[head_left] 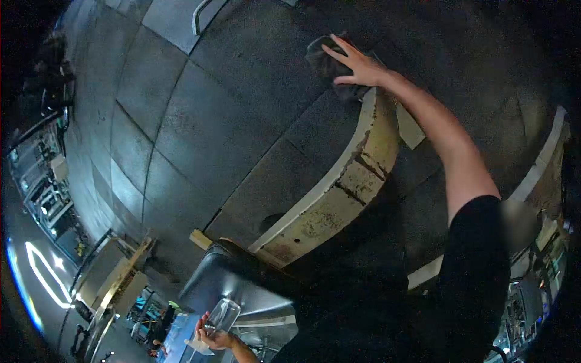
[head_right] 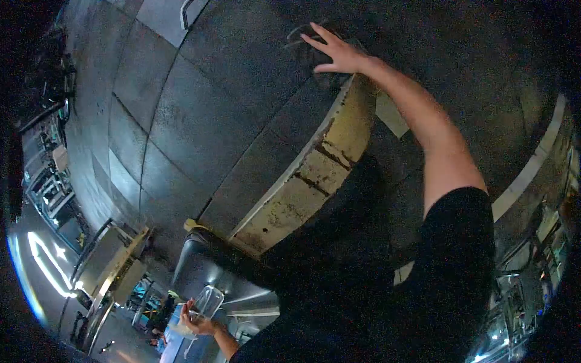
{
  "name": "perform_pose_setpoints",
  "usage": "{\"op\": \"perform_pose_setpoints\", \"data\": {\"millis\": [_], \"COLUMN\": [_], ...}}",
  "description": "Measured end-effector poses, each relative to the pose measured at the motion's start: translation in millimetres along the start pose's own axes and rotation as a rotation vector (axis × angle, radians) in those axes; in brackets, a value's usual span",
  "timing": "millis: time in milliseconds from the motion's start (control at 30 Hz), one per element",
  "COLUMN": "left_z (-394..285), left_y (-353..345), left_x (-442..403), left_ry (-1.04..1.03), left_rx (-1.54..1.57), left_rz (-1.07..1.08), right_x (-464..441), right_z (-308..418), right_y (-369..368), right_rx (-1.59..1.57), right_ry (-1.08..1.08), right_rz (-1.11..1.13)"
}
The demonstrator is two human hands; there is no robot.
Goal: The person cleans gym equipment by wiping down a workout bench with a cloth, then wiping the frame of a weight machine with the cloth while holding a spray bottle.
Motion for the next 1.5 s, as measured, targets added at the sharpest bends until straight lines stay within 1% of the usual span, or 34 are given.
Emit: {"op": "perform_pose_setpoints", "data": {"millis": [33,100,167,200,267,300,333,367,433,467,500,533,567,633,700,733,767,800,867,933,967,1000,1067,1100,1133,1200,1233,1300,1333,1367,1400,1433,1467,1500], "left_z": [5,10,12,10,0,27,14,-9,-13,7,27,37,5,18,43,54,65,72,72,53,37,31,29,6,24,70,29,2,0,20,-10,-7,-4,-5], "left_y": [4,1,7,6,-2,15,7,-12,-13,-6,6,9,-8,1,11,14,17,20,19,8,3,1,-8,-19,-11,-2,-16,-26,-29,-28,-35,-38,-37,-38], "left_x": [0,2,0,2,1,0,3,0,-4,-2,-1,1,3,-2,-8,-9,-9,-10,-14,-16,-12,-12,-10,-9,-15,-25,-19,-18,-12,-17,-15,-15,-15,-14], "left_ry": [0.189,0.214,0.286,0.291,0.084,0.243,0.245,0.28,0.41,0.401,0.224,0.05,-0.077,-0.051,-0.025,-0.026,-0.033,-0.042,-0.027,0.198,-0.114,-0.125,0.082,0.184,0.165,-0.068,0.126,0.128,0.13,0.184,0.341,0.284,0.227,0.286], "left_rx": [0.147,0.218,0.234,0.232,0.154,0.08,0.087,0.17,0.321,0.33,0.251,0.176,0.068,0.087,0.032,0.033,0.119,0.204,0.21,0.261,-0.051,-0.056,0.105,0.238,0.246,0.245,0.207,0.203,0.196,0.338,0.507,0.479,0.448,0.521], "left_rz": [-0.011,-0.028,-0.074,-0.079,-0.052,-0.069,-0.067,-0.062,-0.111,-0.093,-0.06,-0.035,-0.024,0.013,0.052,0.052,0.042,0.032,0.047,-0.044,-0.014,-0.012,-0.053,-0.024,-0.021,0.013,-0.08,-0.095,-0.112,-0.134,-0.151,-0.137,-0.123,-0.14], "right_x": [2,-1,-11,-14,-17,-19,-19,-15,13,29,52,82,112,187,248,261,271,272,240,209,196,192,200,207,217,236,237,255,238,215,195,169,142,111], "right_z": [6,4,1,-1,-6,-12,-19,-24,-18,-19,-24,-37,-46,-16,22,48,76,92,93,88,84,85,89,99,102,109,119,132,156,185,214,208,220,238], "right_y": [7,17,20,20,0,-7,-13,-16,-9,-3,-3,-11,-19,-19,-39,-31,-17,-5,2,-1,-5,-8,-8,-11,-21,-36,-31,-20,14,43,58,28,11,6], "right_rx": [0.008,-0.063,-0.078,-0.099,-0.102,-0.182,-0.261,-0.28,-0.348,-0.411,-0.402,-0.535,-0.672,-0.554,-0.336,-0.334,-0.18,-0.028,0.052,0.124,0.187,0.247,0.261,0.273,0.273,0.347,0.351,-0.822,-0.812,-1.196,-1.587,-1.903,-1.963,-1.999], "right_ry": [0.008,-0.089,-0.085,-0.088,-0.128,-0.162,-0.192,-0.128,-0.197,-0.256,-0.276,-0.454,-0.633,-0.774,-0.659,-0.66,-0.621,-0.58,-0.558,-0.537,-0.538,-0.546,-0.568,-0.59,-0.602,-0.644,-0.641,-1.07,-1.051,-0.999,-0.876,-0.904,-0.596,-0.285], "right_rz": [0.015,0.114,0.093,0.078,0.004,-0.053,-0.109,-0.242,-0.201,-0.154,-0.159,-0.115,-0.071,-0.126,-0.293,-0.293,-0.228,-0.162,-0.132,-0.103,-0.14,-0.177,-0.182,-0.182,-0.199,-0.163,-0.171,-0.832,-0.833,-1.311,-1.786,-1.755,-1.698,-1.623]}}
Point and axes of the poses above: each hand's wrist, its own x-axis away from the middle knuckle, its own y-axis out of the back of the hand, z = x × y, the point moved 3 cm from there along -x, towards the middle knuckle, and after that the axes turned 11 degrees about y, right-handed, at the moved point
